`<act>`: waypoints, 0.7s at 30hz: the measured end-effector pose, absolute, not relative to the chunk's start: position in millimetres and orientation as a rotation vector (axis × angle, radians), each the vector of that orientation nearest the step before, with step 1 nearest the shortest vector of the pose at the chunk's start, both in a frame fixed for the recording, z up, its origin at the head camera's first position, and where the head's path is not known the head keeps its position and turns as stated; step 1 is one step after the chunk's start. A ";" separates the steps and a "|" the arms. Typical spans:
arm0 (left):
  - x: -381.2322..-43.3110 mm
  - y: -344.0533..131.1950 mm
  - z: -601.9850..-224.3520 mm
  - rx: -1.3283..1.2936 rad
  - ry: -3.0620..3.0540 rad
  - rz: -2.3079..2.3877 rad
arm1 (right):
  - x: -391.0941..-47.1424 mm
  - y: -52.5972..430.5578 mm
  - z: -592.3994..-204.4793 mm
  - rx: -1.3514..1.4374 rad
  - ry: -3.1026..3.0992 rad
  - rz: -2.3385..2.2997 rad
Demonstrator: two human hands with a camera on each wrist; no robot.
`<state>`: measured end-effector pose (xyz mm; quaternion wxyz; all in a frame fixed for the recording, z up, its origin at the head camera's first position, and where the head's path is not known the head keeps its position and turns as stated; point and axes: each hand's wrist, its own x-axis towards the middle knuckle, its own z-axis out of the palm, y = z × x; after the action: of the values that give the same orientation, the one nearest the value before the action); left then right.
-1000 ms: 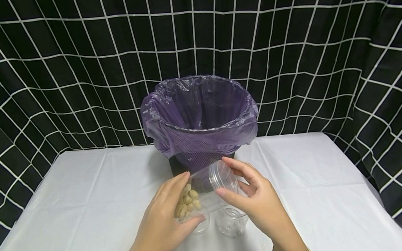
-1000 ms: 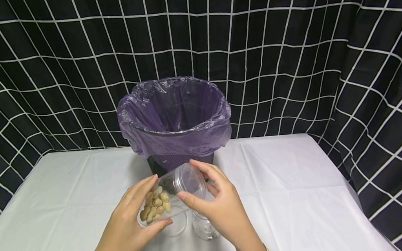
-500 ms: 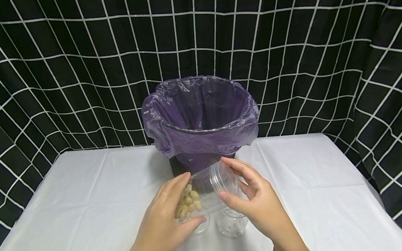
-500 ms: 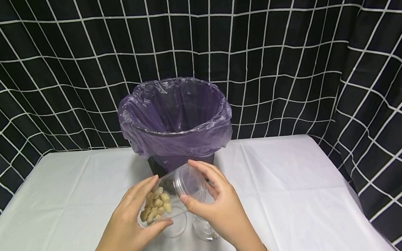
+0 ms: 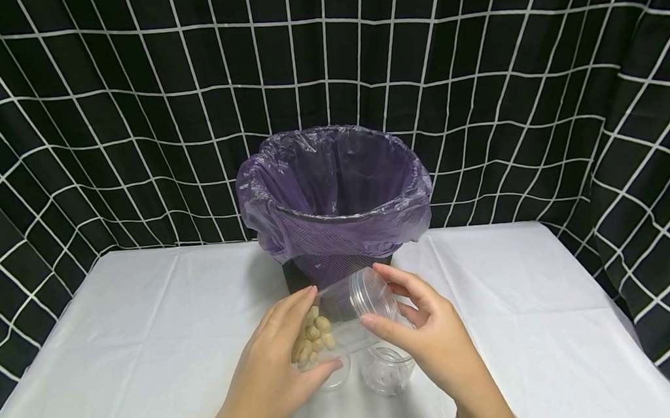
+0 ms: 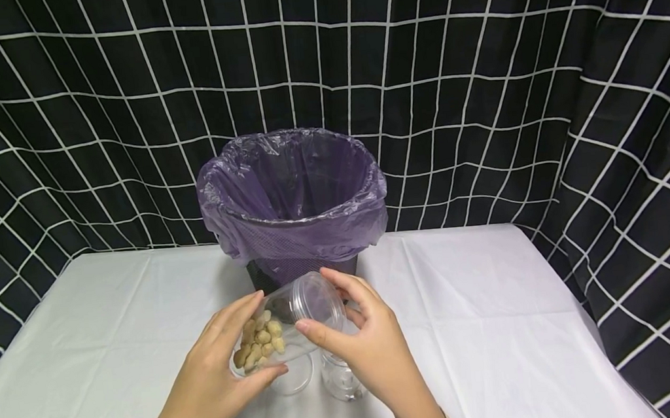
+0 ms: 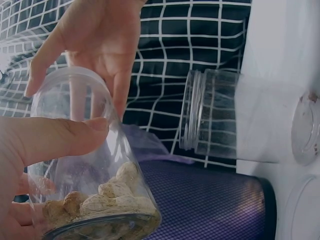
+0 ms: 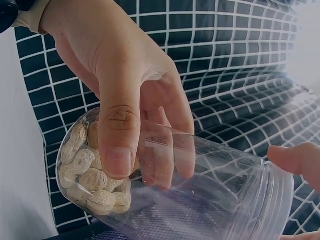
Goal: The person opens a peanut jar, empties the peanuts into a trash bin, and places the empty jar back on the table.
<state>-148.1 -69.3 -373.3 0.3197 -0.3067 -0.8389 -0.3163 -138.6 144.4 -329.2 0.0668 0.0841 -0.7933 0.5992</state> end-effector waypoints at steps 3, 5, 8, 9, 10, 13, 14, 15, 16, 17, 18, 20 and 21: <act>-148.5 -69.2 -373.4 -0.811 -2.205 -0.839 | -138.5 144.9 -329.4 0.275 -2.385 1.807; -148.7 -69.1 -373.6 -0.814 -2.205 -0.843 | -138.6 145.1 -329.6 0.298 -2.376 1.811; -148.8 -69.2 -373.8 -0.814 -2.211 -0.843 | -138.6 145.6 -330.0 0.331 -2.366 1.813; -148.8 -69.3 -373.8 -0.813 -2.213 -0.843 | -138.6 145.7 -330.0 0.342 -2.365 1.813; -148.8 -69.3 -373.9 -0.812 -2.216 -0.842 | -138.7 145.8 -330.1 0.352 -2.365 1.812; -148.9 -69.4 -373.8 -0.808 -2.222 -0.836 | -138.6 145.7 -330.1 0.361 -2.368 1.811; -149.0 -69.3 -373.8 -0.807 -2.224 -0.836 | -138.7 145.5 -329.9 0.355 -2.368 1.812; -149.0 -69.3 -373.9 -0.804 -2.226 -0.836 | -138.8 145.3 -329.6 0.346 -2.368 1.814; -149.1 -69.3 -374.1 -0.802 -2.228 -0.836 | -138.8 145.0 -329.4 0.332 -2.370 1.814; -149.1 -69.3 -374.2 -0.801 -2.229 -0.836 | -138.9 144.8 -329.1 0.312 -2.374 1.814; -149.1 -69.4 -374.4 -0.800 -2.230 -0.838 | -138.8 144.5 -328.7 0.291 -2.380 1.812; -149.1 -69.4 -374.7 -0.797 -2.233 -0.840 | -138.8 144.2 -328.2 0.255 -2.390 1.810; -149.1 -69.5 -374.8 -0.797 -2.233 -0.840 | -138.9 144.1 -328.0 0.244 -2.393 1.814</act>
<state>-149.1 -69.5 -374.8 0.3080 -0.3013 -0.8447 -0.3176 -138.9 144.1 -328.0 0.0646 0.0809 -0.7926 0.6008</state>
